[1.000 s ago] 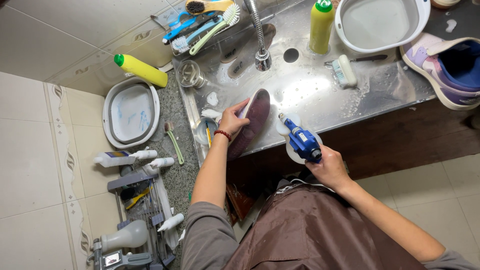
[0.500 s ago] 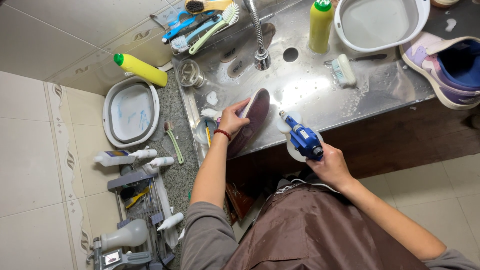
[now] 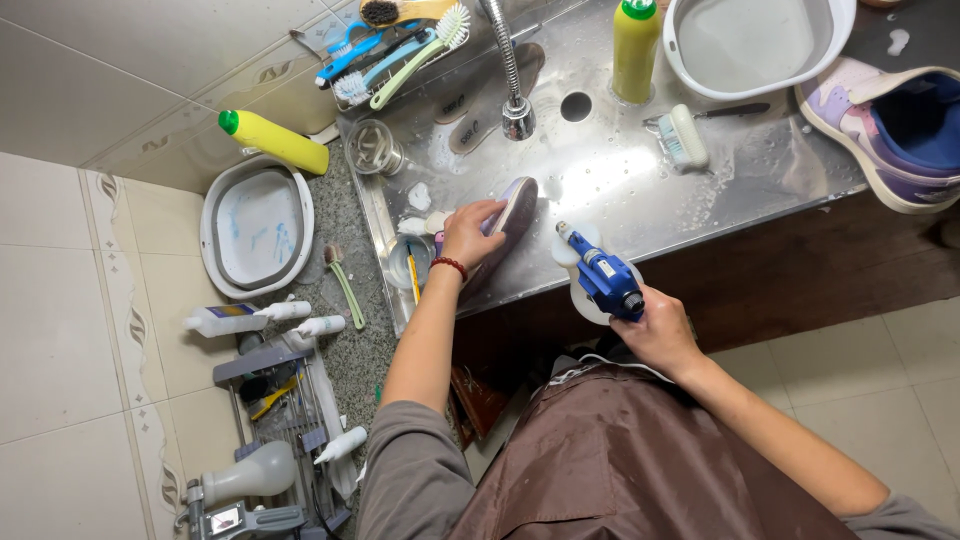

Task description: Cleaning and preparing the sole of a shoe using a spray gun, brushes, and scraping tools at a sink.

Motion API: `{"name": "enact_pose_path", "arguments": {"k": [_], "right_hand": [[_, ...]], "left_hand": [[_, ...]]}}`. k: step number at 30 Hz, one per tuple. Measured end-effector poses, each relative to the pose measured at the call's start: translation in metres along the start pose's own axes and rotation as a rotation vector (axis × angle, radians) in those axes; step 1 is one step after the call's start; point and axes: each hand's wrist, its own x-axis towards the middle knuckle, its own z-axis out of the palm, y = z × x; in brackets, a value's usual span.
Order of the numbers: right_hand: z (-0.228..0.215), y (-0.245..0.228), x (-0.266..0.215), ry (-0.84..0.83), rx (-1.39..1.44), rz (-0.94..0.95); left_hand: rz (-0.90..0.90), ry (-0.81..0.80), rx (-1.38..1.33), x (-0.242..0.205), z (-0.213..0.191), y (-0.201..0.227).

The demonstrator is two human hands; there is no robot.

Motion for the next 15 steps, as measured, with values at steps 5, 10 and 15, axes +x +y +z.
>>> {"name": "enact_pose_path", "arguments": {"k": [5,10,15], "right_hand": [[-0.001,0.001,-0.002,0.010,-0.036,0.002],[-0.001,0.003,-0.004,0.026,-0.024,-0.036],[-0.005,-0.004,-0.008,0.003,-0.014,-0.005]], "left_hand": [[-0.179,-0.045,0.157,-0.008,-0.007,0.042],[-0.177,-0.098,0.057,0.006,0.006,0.008],[-0.316,-0.175,-0.141,0.015,-0.007,0.004]]}}
